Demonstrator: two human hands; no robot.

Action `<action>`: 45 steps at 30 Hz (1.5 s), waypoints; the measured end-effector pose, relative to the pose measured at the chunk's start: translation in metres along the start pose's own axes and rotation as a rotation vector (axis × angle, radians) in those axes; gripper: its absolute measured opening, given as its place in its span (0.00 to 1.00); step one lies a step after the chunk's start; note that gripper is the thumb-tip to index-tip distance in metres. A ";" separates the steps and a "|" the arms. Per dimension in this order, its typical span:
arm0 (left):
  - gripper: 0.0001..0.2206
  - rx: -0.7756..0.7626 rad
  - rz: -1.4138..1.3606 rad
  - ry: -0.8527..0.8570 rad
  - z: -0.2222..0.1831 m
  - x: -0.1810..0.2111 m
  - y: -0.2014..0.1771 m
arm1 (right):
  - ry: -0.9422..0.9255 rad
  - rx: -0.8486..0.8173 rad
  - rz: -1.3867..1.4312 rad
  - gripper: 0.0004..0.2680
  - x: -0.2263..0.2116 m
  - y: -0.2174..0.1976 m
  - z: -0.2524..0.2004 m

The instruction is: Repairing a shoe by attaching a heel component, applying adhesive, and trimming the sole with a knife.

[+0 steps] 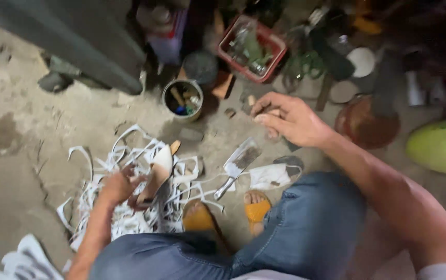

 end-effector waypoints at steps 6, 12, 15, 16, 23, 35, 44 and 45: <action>0.45 -0.234 0.183 -0.064 0.013 0.031 0.038 | 0.157 0.221 -0.168 0.11 -0.009 -0.030 -0.035; 0.38 -0.022 0.138 -0.135 0.004 0.022 0.021 | 0.271 0.076 -0.448 0.11 0.108 -0.100 -0.076; 0.30 -0.044 -0.080 -0.003 -0.026 0.045 -0.043 | 0.498 -0.130 -0.945 0.09 0.149 -0.101 -0.112; 0.30 -0.062 -0.080 -0.021 -0.035 0.052 -0.060 | 0.510 -0.151 -0.934 0.09 0.183 -0.094 -0.126; 0.23 0.182 0.323 0.277 -0.017 0.083 -0.105 | 0.416 0.015 -0.962 0.09 0.304 0.000 -0.177; 0.21 0.040 0.189 0.395 0.018 0.188 0.234 | -0.394 0.619 -1.399 0.05 0.378 0.049 -0.186; 0.18 0.077 0.283 0.054 0.028 0.206 0.275 | 0.329 0.066 -0.061 0.21 0.328 -0.007 -0.182; 0.18 0.078 0.264 0.029 0.035 0.207 0.281 | 0.405 0.203 -0.102 0.13 0.297 -0.014 -0.175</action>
Point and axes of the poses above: each hand's wrist, its own z-axis towards the middle knuckle, its own y-axis out of the palm, x = y × z, the point moved 1 cm from there along z, towards the middle knuckle, and after that the axes turned 3 degrees about x, right-handed, at the moved point
